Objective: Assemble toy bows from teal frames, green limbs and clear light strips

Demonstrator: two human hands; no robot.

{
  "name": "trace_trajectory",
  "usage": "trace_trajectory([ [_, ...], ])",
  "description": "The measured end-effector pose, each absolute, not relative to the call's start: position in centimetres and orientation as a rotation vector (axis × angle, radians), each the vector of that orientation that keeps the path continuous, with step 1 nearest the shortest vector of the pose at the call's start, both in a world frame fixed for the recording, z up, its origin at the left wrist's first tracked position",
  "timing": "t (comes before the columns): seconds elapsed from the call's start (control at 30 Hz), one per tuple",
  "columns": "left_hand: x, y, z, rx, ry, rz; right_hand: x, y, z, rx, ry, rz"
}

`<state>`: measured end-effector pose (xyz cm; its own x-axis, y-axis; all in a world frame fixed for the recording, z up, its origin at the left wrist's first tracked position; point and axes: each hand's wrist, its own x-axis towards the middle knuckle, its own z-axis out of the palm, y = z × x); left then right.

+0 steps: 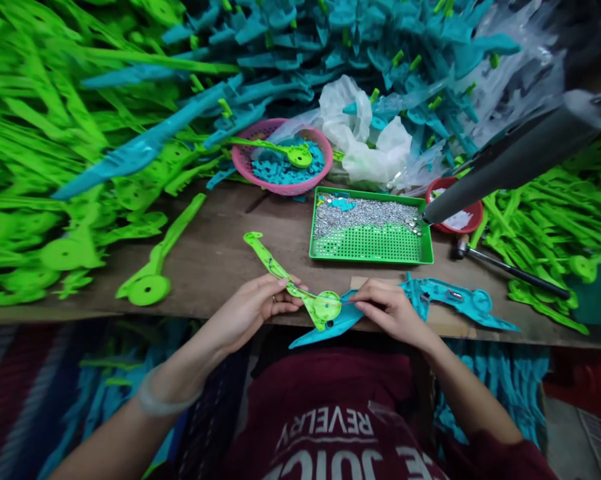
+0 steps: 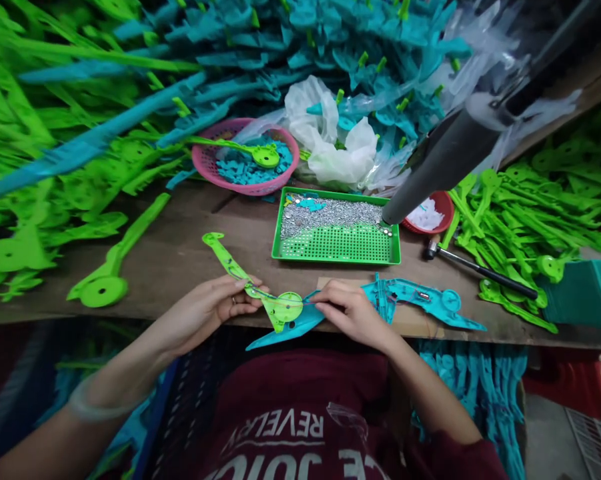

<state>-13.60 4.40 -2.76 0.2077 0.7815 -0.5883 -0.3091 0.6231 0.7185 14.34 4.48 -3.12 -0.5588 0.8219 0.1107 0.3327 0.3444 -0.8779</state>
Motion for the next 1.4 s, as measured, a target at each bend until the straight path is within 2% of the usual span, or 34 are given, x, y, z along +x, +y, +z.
trace_trajectory([
  [0.87, -13.4, 3.3, -3.6, 0.626, 1.304, 0.750, 14.1, 4.0, -3.6, -0.990, -2.093, 1.014],
  [1.0, -15.0, 2.3, -3.0, 1.019, 1.507, 0.622, 14.0, 3.8, -2.5, -1.018, -2.159, 1.044],
  [1.1, -15.1, 1.2, -3.0, 1.559, 1.660, 0.869, 12.1, 3.6, -0.7, -1.077, -2.209, 1.037],
  [1.2, -14.3, 0.8, -4.2, 1.941, 1.514, 0.967, 8.8, 3.6, 1.0, -1.070, -2.330, 0.990],
  [1.27, -14.0, 0.9, -5.5, 2.055, 1.394, 0.929, 7.0, 3.6, 1.3, -1.009, -2.498, 0.873],
  [1.4, -14.3, 1.2, -7.6, 2.112, 1.307, 0.901, 6.3, 2.6, -0.5, -0.898, -2.705, 0.433],
])
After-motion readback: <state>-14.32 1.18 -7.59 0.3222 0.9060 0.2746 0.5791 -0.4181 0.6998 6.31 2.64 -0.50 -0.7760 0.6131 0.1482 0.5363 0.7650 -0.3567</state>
